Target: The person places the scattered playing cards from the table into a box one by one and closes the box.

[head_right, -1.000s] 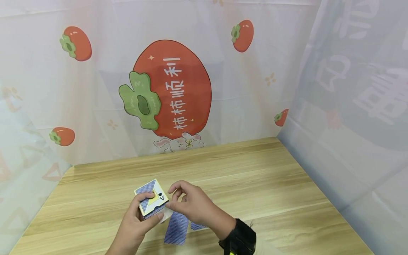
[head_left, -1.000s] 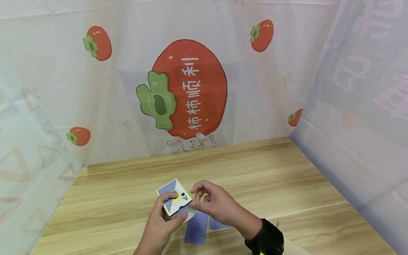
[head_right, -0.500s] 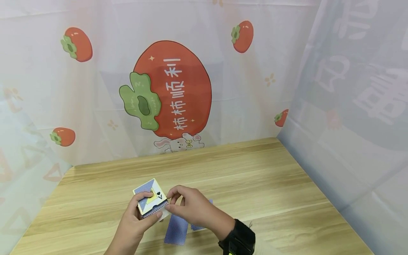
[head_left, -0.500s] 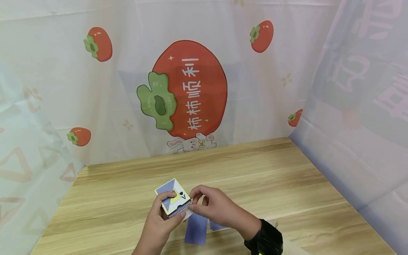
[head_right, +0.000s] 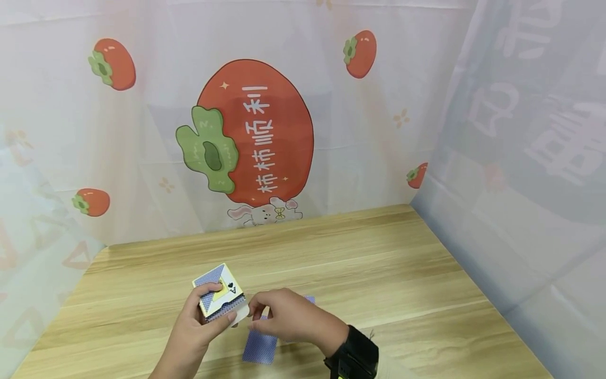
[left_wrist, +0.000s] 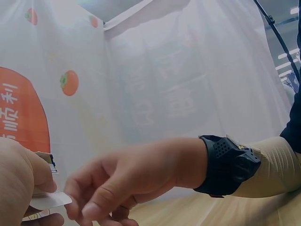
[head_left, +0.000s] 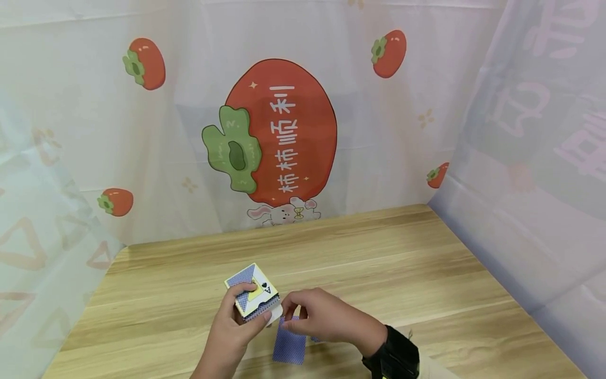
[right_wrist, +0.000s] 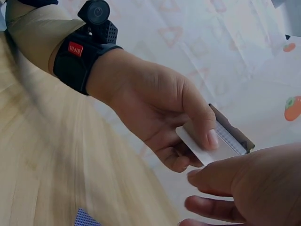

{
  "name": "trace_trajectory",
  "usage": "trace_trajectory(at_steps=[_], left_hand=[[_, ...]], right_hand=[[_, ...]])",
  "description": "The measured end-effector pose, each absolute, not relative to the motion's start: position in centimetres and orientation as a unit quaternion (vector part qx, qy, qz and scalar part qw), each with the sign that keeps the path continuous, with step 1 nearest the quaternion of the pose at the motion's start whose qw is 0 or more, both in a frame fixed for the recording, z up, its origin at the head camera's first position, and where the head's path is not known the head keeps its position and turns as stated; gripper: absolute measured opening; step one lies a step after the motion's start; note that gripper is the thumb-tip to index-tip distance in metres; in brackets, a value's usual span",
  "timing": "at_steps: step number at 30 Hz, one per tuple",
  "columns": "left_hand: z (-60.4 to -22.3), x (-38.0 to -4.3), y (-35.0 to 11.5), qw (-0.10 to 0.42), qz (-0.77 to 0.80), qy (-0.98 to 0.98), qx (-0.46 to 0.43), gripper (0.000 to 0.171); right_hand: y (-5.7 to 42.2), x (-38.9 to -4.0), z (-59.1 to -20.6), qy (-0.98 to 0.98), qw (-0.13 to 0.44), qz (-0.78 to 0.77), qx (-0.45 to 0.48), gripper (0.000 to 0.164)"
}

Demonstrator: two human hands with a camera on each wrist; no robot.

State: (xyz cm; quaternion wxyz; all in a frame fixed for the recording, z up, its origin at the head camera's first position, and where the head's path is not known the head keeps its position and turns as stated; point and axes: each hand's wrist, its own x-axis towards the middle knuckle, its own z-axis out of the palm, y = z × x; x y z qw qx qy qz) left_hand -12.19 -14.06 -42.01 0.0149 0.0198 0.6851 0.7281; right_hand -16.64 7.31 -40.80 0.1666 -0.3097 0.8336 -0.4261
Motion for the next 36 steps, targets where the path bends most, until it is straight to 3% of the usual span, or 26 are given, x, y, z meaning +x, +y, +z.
trace_trajectory(at_steps=[7,13,17,22,25,36], left_hand=[[-42.0,-12.2,-14.3,0.008,0.732,0.681,0.019,0.060],[-42.1,-12.2,-14.4,0.003,0.736,0.676,0.023,0.061],[-42.0,-12.2,-14.5,0.006,0.739,0.673,0.024,0.062],[-41.9,-12.3,-14.5,0.015,0.742,0.670,0.018,0.062],[-41.9,-12.3,-14.5,0.015,0.744,0.668,0.018,0.062],[-41.8,-12.1,-14.3,0.026,0.744,0.667,0.016,0.061]], right_hand=[[8.9,-16.0,-42.6,0.855,0.172,-0.315,-0.375,0.019],[11.8,-14.9,-44.9,0.861,0.094,-0.220,-0.449,0.022],[13.9,-13.9,-45.4,0.873,0.085,-0.150,-0.457,0.041],[15.5,-12.8,-46.2,0.877,0.115,-0.099,-0.456,0.065],[15.7,-12.5,-46.7,0.876,0.128,-0.108,-0.452,0.067],[14.0,-12.8,-48.0,0.879,0.055,-0.091,-0.464,0.075]])
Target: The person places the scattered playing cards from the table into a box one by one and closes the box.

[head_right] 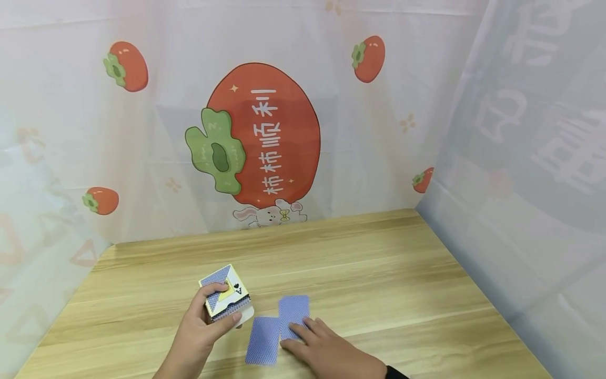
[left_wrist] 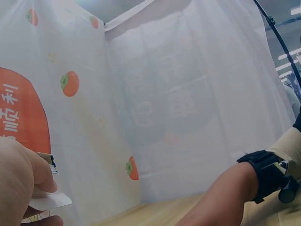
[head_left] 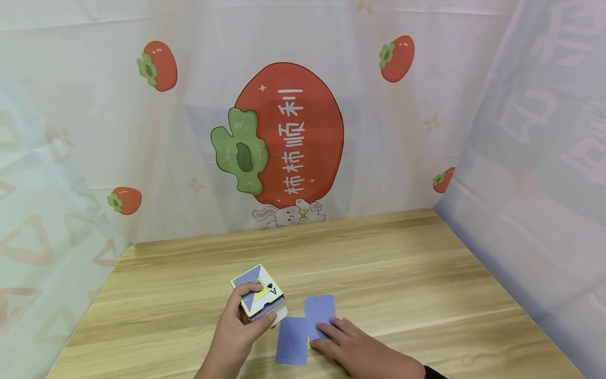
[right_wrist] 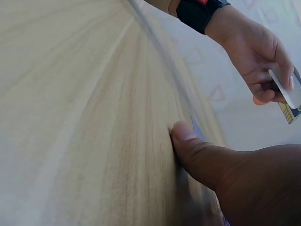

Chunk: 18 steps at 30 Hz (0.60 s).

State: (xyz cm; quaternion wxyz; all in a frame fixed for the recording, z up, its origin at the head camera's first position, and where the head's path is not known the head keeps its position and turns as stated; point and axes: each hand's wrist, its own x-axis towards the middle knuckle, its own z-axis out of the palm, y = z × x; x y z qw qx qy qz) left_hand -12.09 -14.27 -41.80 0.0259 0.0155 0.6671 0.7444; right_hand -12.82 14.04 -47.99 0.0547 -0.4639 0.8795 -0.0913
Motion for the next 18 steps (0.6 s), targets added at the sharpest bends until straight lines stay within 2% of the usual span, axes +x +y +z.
trace_trajectory(at_steps=[5,13,18], left_hand=[[-41.8,-12.1,-14.3,0.027,0.744,0.667,0.017,0.061],[-42.1,-12.1,-14.3,0.021,0.738,0.675,0.021,0.061],[-42.0,-12.0,-14.3,0.019,0.736,0.677,0.025,0.061]], right_hand=[[12.7,-13.5,-47.7,0.883,0.043,-0.093,-0.458,0.070],[11.1,-15.2,-47.3,0.909,0.069,-0.089,-0.402,0.086],[10.4,-16.4,-46.7,0.918,0.084,-0.095,-0.376,0.079]])
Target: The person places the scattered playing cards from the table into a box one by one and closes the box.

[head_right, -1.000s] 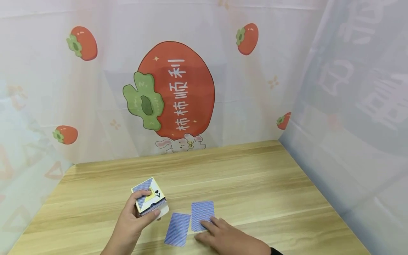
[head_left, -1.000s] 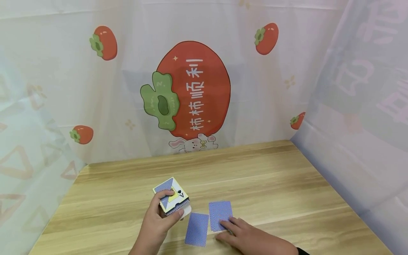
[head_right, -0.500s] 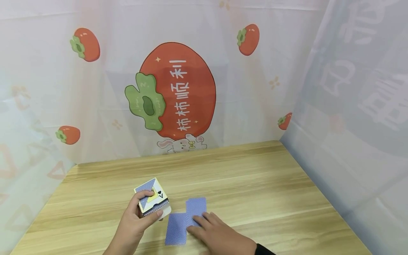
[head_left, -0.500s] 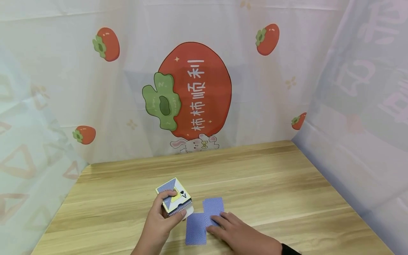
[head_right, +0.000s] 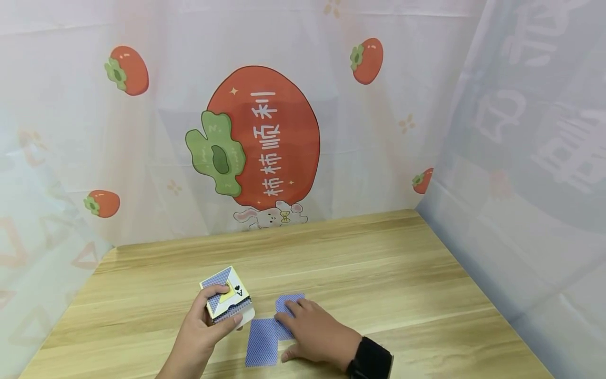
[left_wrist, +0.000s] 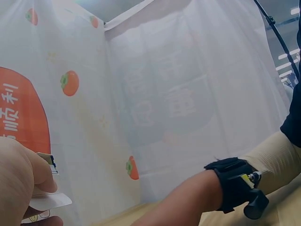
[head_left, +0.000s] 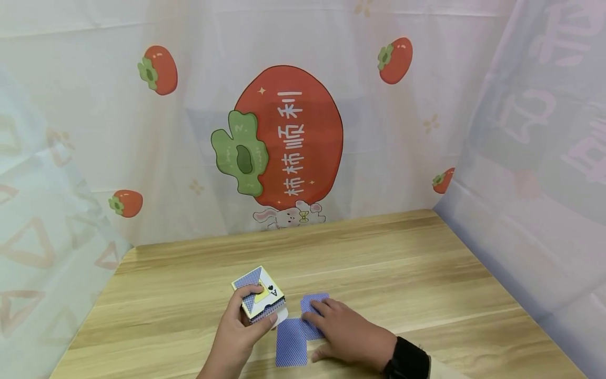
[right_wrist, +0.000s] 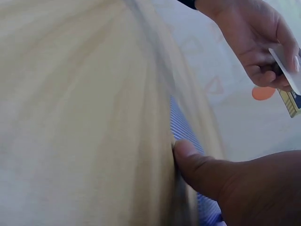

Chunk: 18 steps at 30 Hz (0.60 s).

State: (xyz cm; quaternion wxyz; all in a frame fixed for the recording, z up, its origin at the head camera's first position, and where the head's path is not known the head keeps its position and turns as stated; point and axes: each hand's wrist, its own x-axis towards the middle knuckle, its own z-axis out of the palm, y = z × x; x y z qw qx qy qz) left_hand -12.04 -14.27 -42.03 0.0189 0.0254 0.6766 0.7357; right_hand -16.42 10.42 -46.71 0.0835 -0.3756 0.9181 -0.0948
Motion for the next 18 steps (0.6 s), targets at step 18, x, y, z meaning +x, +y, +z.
trace_trajectory(at_steps=[18], left_hand=[[-42.0,-12.1,-14.1,0.016,0.740,0.672,0.019,0.059]], right_hand=[[10.1,-19.7,-45.9,0.936,0.090,-0.116,-0.320,0.075]])
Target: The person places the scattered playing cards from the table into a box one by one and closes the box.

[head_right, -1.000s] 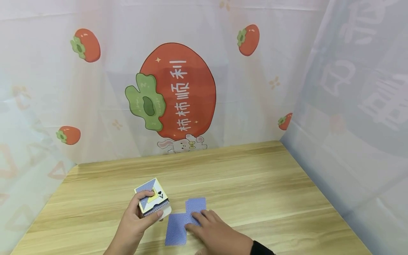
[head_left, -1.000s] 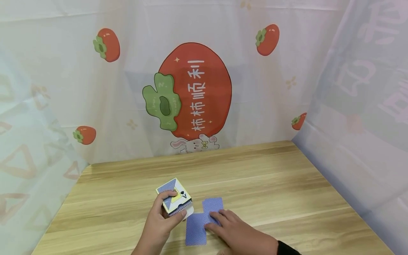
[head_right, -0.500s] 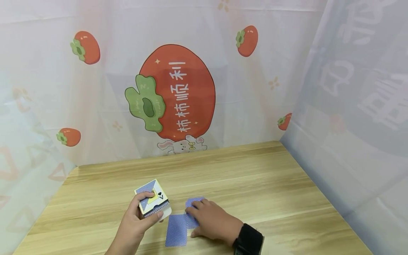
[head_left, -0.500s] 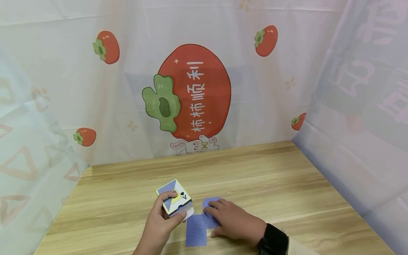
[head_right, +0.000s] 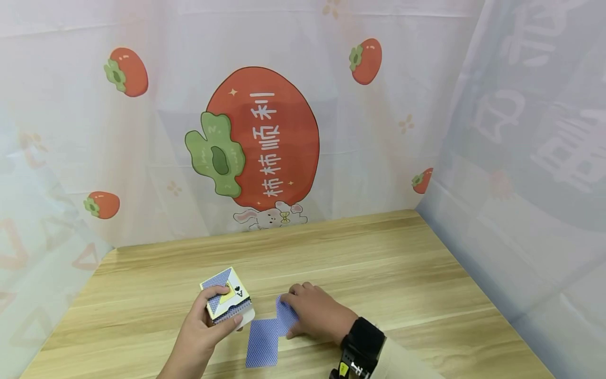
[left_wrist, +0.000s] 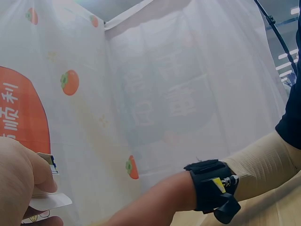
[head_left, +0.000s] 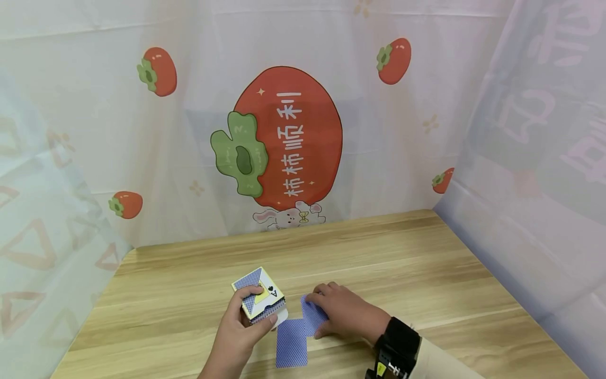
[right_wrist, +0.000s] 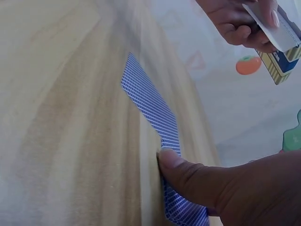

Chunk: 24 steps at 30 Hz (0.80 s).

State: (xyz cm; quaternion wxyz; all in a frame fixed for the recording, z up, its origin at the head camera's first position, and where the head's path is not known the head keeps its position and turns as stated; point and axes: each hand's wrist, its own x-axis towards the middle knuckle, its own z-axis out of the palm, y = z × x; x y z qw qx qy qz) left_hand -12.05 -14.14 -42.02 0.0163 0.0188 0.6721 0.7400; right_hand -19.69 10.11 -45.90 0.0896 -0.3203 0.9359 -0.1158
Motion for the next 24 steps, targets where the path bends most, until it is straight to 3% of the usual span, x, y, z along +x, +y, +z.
trace_trajectory(at_steps=[15,24], left_hand=[[-41.8,-12.0,-14.1,0.027,0.744,0.668,0.012,0.060],[-41.9,-12.1,-14.1,0.025,0.743,0.669,0.014,0.060]], right_hand=[[8.7,-21.1,-45.4,0.941,0.162,-0.126,-0.270,0.092],[8.3,-19.6,-45.5,0.934,0.150,-0.155,-0.286,0.092]])
